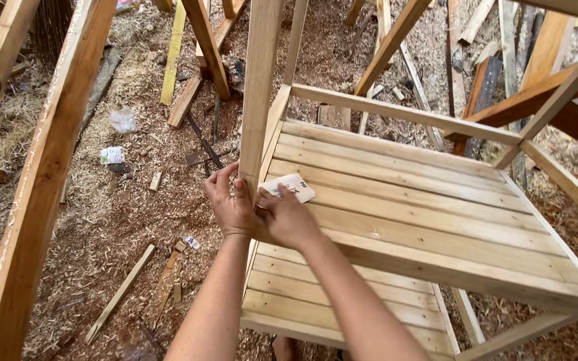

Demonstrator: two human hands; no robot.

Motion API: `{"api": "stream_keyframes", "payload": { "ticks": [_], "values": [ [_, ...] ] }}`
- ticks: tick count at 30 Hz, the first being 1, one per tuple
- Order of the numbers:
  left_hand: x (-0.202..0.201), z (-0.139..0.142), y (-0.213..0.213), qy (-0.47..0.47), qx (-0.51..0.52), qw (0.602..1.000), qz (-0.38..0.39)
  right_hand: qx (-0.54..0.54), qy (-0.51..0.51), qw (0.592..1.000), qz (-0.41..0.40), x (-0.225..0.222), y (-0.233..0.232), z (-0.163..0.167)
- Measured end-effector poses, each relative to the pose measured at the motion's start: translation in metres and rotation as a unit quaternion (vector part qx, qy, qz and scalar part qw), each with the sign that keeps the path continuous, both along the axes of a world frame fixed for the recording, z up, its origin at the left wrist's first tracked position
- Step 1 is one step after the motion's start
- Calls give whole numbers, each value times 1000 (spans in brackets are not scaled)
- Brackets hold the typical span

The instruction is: The person sands a wooden shelving unit with sandpaper, then applies wood glue to a joint and smooths it with a finger. The work occurs in a woodshop with sawdust on the floor and tools on a bench.

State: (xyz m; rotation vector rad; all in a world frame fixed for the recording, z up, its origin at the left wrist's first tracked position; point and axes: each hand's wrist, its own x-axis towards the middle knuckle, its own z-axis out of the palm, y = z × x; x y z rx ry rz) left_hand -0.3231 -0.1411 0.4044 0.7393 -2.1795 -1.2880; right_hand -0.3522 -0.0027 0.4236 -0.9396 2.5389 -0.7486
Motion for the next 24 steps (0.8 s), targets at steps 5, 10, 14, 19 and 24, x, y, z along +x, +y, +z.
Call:
{"api": "stream_keyframes", "payload": {
  "ticks": [5,10,14,19,24],
  "values": [
    [-1,-3,-3,-4,21,999,-42,66,-93,986,-124,24,141,37],
    [-5,-11,-5,52,125,984,-112,190,-86,963,-168,29,141,46],
    [-5,-17,-7,56,127,983,-124,53,7,996,-64,13,9,26],
    [-1,-18,-9,57,147,978,-132,161,-124,976,-74,12,44,41],
    [-2,-18,-7,91,177,967,-157,186,-62,969,-151,43,155,71]
  ]
}}
